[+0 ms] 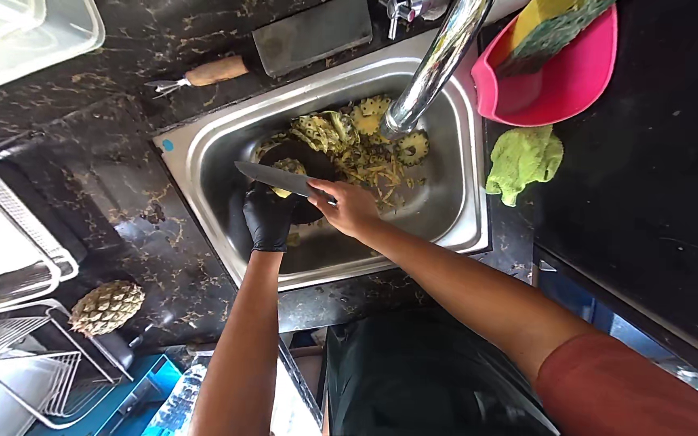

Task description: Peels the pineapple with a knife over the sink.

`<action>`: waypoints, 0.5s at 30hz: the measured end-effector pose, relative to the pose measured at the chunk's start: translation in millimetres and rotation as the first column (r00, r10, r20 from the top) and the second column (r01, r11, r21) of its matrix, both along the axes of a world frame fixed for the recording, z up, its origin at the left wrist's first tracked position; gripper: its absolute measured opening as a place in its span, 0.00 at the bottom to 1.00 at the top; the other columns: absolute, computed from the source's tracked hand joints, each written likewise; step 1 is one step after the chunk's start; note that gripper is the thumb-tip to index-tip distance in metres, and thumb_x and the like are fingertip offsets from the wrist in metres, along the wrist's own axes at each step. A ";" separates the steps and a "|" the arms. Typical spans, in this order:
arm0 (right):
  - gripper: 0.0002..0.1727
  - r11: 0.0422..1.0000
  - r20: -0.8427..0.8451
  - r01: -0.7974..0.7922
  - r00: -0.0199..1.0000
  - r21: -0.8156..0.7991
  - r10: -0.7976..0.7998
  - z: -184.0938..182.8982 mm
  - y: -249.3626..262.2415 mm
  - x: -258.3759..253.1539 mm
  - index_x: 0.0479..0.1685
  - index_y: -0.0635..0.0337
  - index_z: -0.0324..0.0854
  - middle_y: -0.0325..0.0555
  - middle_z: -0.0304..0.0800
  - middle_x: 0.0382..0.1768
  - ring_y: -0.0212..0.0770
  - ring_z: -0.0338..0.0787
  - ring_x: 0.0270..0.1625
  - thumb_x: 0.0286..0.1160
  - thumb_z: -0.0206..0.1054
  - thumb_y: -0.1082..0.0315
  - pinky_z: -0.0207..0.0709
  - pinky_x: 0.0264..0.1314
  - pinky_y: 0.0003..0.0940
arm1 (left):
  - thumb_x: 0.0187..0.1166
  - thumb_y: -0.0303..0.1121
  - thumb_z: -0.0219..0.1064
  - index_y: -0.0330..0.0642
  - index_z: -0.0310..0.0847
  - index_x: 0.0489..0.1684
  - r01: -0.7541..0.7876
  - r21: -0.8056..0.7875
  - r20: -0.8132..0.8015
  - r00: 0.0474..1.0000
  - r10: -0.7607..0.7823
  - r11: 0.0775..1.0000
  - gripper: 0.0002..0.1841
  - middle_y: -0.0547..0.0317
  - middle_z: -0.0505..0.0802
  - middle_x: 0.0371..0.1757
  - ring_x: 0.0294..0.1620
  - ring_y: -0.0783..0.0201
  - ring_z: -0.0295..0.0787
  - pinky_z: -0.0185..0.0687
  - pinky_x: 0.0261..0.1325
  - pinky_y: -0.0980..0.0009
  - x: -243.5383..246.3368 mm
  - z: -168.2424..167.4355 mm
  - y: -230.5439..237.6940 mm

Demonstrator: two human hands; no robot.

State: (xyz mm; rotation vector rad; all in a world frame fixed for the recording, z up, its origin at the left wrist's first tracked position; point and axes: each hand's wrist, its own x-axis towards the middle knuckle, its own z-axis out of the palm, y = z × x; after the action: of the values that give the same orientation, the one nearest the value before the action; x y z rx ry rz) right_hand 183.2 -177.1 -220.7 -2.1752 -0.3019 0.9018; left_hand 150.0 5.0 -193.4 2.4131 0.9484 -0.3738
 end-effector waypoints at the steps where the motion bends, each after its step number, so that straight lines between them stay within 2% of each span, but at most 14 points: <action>1: 0.24 1.000 0.005 0.006 1.000 0.008 -0.006 -0.6 3.8 0.2 0.79 0.19 0.76 0.39 0.94 0.50 0.44 0.93 0.51 0.85 0.58 0.40 0.85 0.48 0.54 | 0.54 0.42 0.88 0.42 0.87 0.51 -0.011 0.000 -0.001 1.000 0.011 1.000 0.26 0.52 0.91 0.46 0.47 0.55 0.89 0.84 0.55 0.47 0.1 0.1 -0.7; 3: 0.24 1.000 -0.020 -0.006 1.000 0.005 0.006 2.9 3.5 2.3 0.81 0.18 0.75 0.41 0.94 0.49 0.45 0.93 0.51 0.86 0.57 0.40 0.85 0.48 0.54 | 0.54 0.42 0.88 0.41 0.86 0.46 -0.012 0.012 -0.014 1.000 0.012 1.000 0.25 0.50 0.90 0.42 0.44 0.53 0.88 0.82 0.52 0.45 3.0 3.1 -3.1; 7: 0.25 0.999 0.001 -0.016 1.000 -0.052 0.016 2.8 -14.3 -8.1 0.82 0.18 0.74 0.41 0.93 0.49 0.45 0.93 0.51 0.87 0.55 0.39 0.86 0.48 0.54 | 0.56 0.43 0.88 0.43 0.87 0.54 0.015 0.029 -0.035 0.999 -0.014 0.999 0.28 0.48 0.92 0.47 0.48 0.52 0.90 0.82 0.54 0.43 5.4 8.1 -4.8; 9: 0.25 0.998 0.011 -0.021 1.000 -0.065 0.022 -0.8 -7.8 -4.8 0.81 0.18 0.74 0.41 0.94 0.48 0.46 0.93 0.50 0.87 0.54 0.39 0.85 0.47 0.54 | 0.57 0.46 0.88 0.45 0.86 0.60 0.025 0.031 -0.062 0.998 -0.023 0.999 0.31 0.49 0.93 0.49 0.50 0.51 0.90 0.83 0.57 0.43 7.9 7.8 -3.5; 12: 0.25 0.998 -0.083 -0.031 0.996 -0.046 0.027 8.6 10.2 6.5 0.82 0.16 0.72 0.40 0.95 0.52 0.46 0.94 0.54 0.88 0.53 0.39 0.85 0.50 0.57 | 0.55 0.47 0.88 0.48 0.85 0.65 -0.001 0.026 -0.097 0.995 0.003 1.000 0.34 0.50 0.93 0.51 0.51 0.52 0.91 0.83 0.58 0.42 7.2 7.7 -4.2; 15: 0.25 0.999 -0.109 -0.010 0.994 -0.039 0.005 15.4 -1.8 2.7 0.83 0.19 0.72 0.41 0.94 0.53 0.47 0.93 0.55 0.89 0.52 0.39 0.86 0.51 0.58 | 0.55 0.47 0.88 0.50 0.85 0.65 0.026 0.043 -0.079 0.997 -0.022 0.999 0.34 0.49 0.93 0.53 0.54 0.50 0.91 0.83 0.59 0.40 7.6 6.2 -3.1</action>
State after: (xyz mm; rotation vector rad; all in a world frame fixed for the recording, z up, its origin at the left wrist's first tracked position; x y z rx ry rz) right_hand 185.9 -178.9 -205.2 -2.1526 -0.2411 1.0343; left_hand 157.5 1.9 -187.1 2.4675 0.9719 -0.4637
